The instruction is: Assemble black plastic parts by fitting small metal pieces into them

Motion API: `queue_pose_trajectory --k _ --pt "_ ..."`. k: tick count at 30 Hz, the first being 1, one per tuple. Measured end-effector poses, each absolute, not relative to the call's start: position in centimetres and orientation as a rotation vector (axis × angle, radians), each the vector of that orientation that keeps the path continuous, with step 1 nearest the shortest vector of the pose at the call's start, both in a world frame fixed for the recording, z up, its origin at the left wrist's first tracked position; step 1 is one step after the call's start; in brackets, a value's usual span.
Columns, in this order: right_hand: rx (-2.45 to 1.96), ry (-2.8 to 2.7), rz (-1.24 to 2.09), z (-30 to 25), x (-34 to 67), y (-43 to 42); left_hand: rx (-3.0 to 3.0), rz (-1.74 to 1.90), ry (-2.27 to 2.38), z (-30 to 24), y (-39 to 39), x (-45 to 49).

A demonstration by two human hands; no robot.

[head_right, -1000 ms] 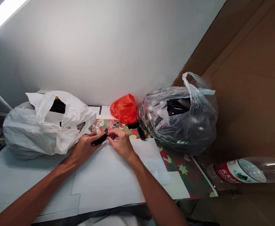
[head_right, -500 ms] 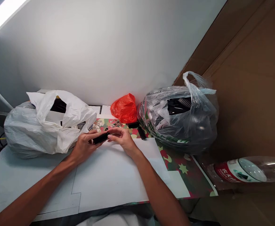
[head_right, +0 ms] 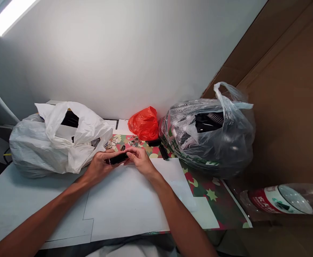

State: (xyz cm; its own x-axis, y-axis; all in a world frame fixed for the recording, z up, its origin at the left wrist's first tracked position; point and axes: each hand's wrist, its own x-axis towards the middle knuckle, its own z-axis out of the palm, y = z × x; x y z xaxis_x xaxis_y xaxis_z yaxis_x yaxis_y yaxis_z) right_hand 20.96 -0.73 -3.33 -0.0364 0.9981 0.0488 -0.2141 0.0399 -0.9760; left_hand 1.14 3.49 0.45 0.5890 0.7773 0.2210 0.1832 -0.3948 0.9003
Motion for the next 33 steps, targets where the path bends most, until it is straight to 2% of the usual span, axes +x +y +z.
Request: queue_pose_trajectory --k 7,12,33 --pt "-1.053 -1.129 1.091 -3.7 20.9 -0.4 1.857 0.768 0.795 0.9 3.2 1.4" --pt "-1.046 -1.156 1.001 -3.2 21.0 -0.6 1.624 0.711 0.776 0.7 3.0 1.7" --pt "-0.959 -1.281 0.975 -2.5 19.4 -1.6 1.604 0.807 0.713 0.8 2.9 2.0"
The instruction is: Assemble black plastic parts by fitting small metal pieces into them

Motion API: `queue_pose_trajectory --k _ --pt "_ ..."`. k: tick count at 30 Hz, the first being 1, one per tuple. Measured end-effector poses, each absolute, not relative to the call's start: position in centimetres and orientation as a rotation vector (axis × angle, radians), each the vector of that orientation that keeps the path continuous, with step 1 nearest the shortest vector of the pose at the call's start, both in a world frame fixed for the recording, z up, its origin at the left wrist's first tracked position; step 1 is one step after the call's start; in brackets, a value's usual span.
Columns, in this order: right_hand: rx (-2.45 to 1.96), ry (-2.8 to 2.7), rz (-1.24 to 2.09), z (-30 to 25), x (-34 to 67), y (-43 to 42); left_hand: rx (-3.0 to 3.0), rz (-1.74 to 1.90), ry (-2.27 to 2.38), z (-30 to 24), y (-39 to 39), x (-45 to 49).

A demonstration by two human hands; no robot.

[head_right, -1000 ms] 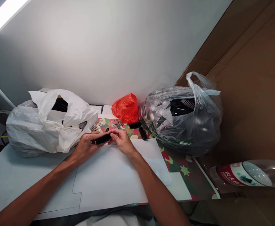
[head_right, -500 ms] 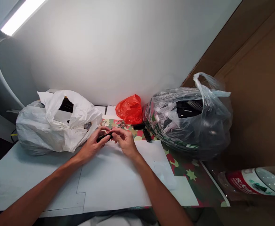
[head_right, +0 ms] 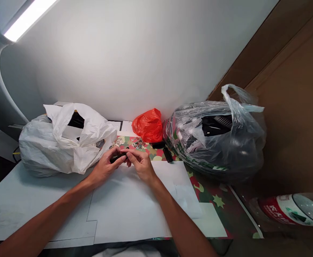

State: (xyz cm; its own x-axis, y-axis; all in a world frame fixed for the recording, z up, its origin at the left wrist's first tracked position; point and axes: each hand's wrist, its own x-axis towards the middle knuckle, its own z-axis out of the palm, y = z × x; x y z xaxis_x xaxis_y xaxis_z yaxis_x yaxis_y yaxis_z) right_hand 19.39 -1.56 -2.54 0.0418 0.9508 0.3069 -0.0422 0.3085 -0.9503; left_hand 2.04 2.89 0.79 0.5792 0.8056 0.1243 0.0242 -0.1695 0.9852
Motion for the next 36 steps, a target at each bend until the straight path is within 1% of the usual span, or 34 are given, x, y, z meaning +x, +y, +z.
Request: queue_pose_trajectory --k 6,18,28,36 --pt "-0.988 -1.311 0.904 -2.4 18.8 -1.9 1.587 0.83 0.741 1.0 2.7 2.1" --pt "-1.074 -1.399 0.598 -2.2 18.1 -2.8 1.596 0.86 0.841 1.2 3.0 2.0" --pt "-1.0 -1.259 0.995 -2.1 19.3 -1.9 1.574 0.812 0.796 1.2 3.1 2.0" --pt "-0.954 -1.336 1.253 -1.1 20.8 -2.1 1.526 0.584 0.664 2.0 2.9 1.6"
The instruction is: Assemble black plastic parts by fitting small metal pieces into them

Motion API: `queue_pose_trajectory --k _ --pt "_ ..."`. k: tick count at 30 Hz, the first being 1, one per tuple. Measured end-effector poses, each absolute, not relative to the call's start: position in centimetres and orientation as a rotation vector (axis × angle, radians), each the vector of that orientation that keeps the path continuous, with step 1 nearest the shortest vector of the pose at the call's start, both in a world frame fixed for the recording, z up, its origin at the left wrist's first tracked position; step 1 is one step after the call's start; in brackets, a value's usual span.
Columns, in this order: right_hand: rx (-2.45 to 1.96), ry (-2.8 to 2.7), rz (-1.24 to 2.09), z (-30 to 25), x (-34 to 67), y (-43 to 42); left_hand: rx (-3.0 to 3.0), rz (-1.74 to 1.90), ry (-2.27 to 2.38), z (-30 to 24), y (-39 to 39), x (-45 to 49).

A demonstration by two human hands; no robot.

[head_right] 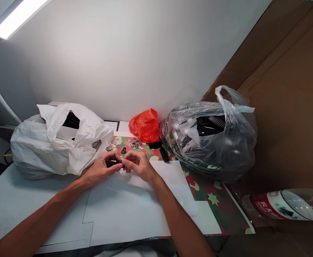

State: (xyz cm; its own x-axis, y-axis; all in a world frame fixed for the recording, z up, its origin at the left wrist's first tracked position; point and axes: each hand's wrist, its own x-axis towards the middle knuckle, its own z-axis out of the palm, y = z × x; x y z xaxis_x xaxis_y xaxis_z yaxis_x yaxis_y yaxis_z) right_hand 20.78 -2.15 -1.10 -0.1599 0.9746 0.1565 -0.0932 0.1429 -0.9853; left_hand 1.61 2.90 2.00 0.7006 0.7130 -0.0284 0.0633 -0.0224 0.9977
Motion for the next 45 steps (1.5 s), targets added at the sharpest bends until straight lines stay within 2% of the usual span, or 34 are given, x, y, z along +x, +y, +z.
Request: queue_pose_trajectory --k 9,21,32,45 --pt "-0.994 -1.379 1.141 -1.5 20.6 -2.3 1.47 0.504 0.649 2.0 3.0 1.4" --pt "-1.212 -1.58 0.802 -0.7 21.0 -2.9 1.606 0.673 0.801 1.1 3.1 1.7" --pt "-1.377 -1.403 0.641 -1.8 22.4 -1.7 1.623 0.675 0.716 0.8 2.7 1.3" --pt "-1.417 -1.668 0.784 0.7 21.6 2.7 1.567 0.764 0.653 -0.3 2.6 0.9"
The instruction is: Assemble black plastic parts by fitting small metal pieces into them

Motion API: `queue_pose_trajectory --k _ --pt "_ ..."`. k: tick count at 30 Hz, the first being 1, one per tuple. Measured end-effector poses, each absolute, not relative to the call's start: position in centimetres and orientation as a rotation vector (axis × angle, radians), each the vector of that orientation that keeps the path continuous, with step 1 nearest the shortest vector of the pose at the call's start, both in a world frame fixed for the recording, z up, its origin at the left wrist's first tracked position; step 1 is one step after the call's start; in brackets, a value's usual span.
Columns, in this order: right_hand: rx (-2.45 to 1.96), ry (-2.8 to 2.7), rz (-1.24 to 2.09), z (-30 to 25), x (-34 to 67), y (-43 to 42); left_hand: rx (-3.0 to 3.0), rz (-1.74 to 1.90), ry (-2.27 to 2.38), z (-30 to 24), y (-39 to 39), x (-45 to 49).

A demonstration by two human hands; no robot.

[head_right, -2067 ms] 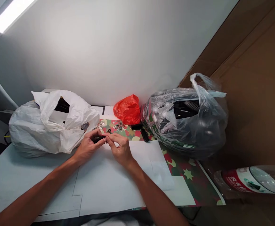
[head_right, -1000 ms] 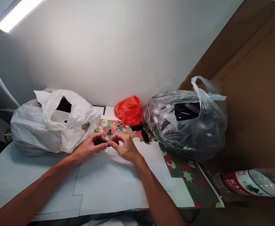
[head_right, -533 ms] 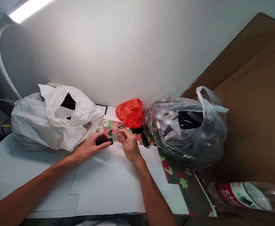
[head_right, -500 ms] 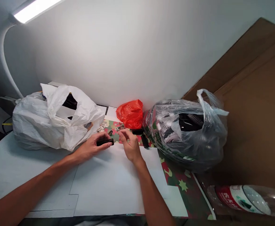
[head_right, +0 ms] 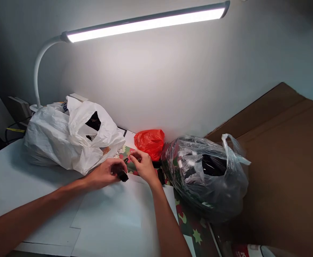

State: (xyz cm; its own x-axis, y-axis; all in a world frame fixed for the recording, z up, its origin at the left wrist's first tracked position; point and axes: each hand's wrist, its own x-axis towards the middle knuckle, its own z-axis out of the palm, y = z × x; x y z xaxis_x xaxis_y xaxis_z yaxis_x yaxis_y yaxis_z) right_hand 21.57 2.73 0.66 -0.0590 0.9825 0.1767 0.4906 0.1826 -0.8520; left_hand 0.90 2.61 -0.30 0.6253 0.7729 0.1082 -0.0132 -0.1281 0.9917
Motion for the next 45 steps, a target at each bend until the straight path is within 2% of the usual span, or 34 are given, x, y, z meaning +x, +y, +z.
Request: queue_pose_trajectory --k 12,19,31,45 --pt "-1.432 -1.721 0.765 0.4 20.8 3.7 1.431 0.759 0.649 0.0 2.3 0.9" --pt "-1.474 -1.929 0.833 -1.0 19.5 8.2 1.544 0.646 0.684 -0.5 2.5 0.9" --pt "-1.549 -2.219 0.58 -2.0 18.8 10.6 1.693 0.673 0.65 0.0 3.1 0.5" --pt "-1.364 -1.875 0.637 0.2 20.0 9.0 1.637 0.802 0.715 -0.5 3.0 0.5"
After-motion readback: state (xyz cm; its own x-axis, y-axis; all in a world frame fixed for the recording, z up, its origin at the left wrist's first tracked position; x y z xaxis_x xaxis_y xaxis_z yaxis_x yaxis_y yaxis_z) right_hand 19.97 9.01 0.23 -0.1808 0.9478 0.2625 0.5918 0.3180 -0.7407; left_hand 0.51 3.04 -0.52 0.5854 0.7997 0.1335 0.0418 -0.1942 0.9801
